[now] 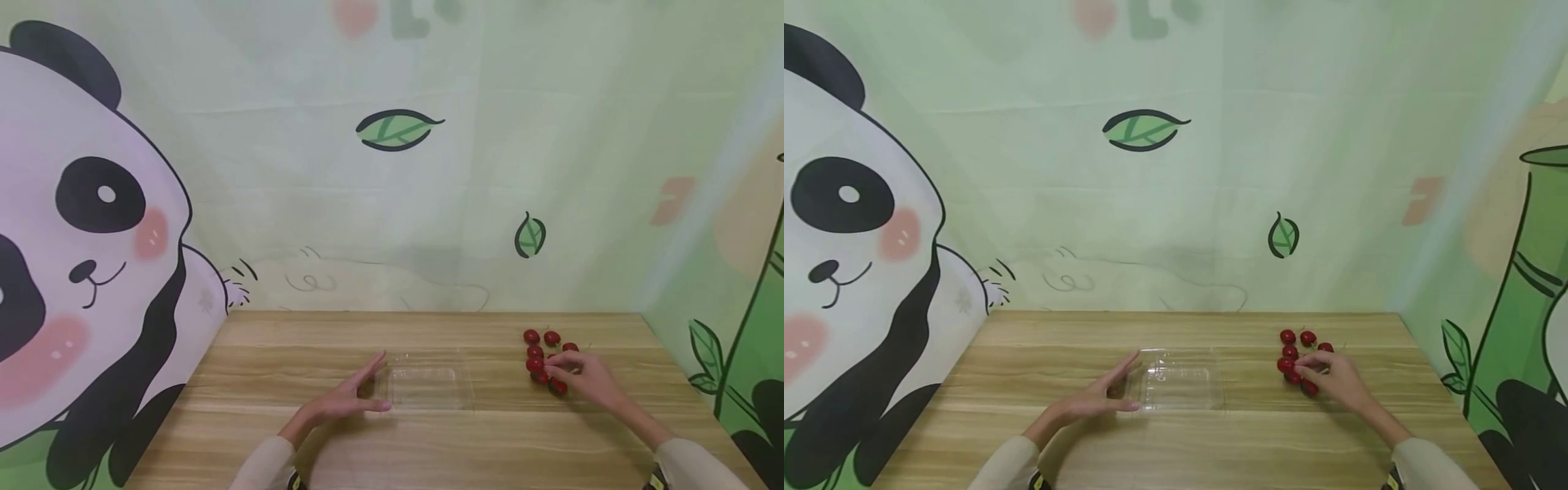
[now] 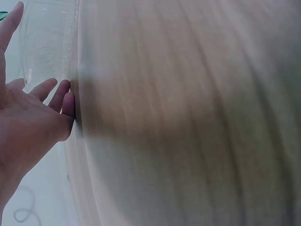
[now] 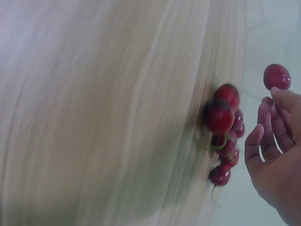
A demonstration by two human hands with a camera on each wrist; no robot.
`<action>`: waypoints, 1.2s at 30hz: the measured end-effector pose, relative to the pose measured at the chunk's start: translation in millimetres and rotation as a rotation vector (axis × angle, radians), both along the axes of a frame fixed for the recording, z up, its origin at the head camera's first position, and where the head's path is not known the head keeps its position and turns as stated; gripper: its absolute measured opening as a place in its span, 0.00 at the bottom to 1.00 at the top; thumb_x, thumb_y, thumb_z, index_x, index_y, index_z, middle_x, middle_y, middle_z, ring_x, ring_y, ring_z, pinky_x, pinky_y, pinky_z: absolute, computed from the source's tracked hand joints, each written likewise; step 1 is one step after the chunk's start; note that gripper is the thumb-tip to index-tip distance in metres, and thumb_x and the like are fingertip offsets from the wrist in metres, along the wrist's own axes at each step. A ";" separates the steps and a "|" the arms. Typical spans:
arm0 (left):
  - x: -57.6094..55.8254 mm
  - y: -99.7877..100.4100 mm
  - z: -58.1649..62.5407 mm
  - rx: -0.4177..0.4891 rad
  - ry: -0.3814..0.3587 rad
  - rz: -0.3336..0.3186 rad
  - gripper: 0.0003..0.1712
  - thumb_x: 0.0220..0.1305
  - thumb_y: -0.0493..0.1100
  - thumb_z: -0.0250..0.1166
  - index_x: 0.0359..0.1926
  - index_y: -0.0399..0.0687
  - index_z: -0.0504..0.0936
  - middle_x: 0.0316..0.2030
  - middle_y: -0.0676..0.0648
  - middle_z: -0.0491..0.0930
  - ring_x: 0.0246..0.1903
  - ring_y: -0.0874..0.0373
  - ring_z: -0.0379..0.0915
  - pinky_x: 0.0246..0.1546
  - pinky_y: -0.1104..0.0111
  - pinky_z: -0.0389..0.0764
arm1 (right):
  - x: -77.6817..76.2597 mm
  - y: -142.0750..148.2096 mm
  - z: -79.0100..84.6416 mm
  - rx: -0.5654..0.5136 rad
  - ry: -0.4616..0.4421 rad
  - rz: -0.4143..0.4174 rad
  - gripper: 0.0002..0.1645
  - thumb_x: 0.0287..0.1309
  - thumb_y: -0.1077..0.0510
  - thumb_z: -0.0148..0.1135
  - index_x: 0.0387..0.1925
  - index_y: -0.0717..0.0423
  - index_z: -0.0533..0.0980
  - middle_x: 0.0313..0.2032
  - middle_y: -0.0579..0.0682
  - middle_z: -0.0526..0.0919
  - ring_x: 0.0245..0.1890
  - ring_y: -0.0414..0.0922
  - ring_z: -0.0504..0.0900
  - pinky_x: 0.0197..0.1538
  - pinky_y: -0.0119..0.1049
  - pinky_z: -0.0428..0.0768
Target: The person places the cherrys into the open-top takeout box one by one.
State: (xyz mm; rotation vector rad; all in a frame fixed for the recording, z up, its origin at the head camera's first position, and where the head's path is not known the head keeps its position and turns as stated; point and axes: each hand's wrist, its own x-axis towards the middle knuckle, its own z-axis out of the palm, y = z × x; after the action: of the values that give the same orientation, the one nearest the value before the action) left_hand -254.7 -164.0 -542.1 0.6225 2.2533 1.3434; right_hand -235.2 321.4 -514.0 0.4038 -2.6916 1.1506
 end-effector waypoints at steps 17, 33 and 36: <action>-0.8 0.7 4.2 -0.001 -0.024 -0.017 0.62 0.64 0.59 0.71 0.83 0.60 0.37 0.82 0.40 0.43 0.80 0.37 0.43 0.74 0.31 0.47 | -28.6 -47.2 10.3 -0.056 -0.022 0.069 0.07 0.62 0.59 0.71 0.40 0.58 0.87 0.36 0.52 0.90 0.32 0.31 0.81 0.37 0.26 0.83; -3.4 0.5 1.6 0.005 -0.021 -0.036 0.62 0.64 0.58 0.71 0.83 0.60 0.37 0.82 0.40 0.43 0.80 0.37 0.42 0.74 0.31 0.46 | -41.2 -96.3 26.4 -0.054 -0.097 0.156 0.10 0.65 0.54 0.69 0.43 0.55 0.87 0.40 0.52 0.91 0.37 0.37 0.86 0.41 0.27 0.83; -3.6 1.3 1.9 0.006 -0.020 -0.038 0.62 0.64 0.57 0.71 0.83 0.60 0.37 0.82 0.40 0.42 0.80 0.38 0.42 0.75 0.32 0.46 | -42.2 -105.5 26.9 -0.076 -0.112 0.191 0.10 0.66 0.55 0.68 0.43 0.56 0.87 0.40 0.52 0.91 0.38 0.36 0.85 0.42 0.26 0.83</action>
State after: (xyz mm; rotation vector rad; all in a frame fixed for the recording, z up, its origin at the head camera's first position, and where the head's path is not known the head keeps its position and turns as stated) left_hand -258.3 -162.7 -540.2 0.6479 2.2109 1.3329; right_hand -277.4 215.9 -487.0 0.6130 -2.7408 1.3609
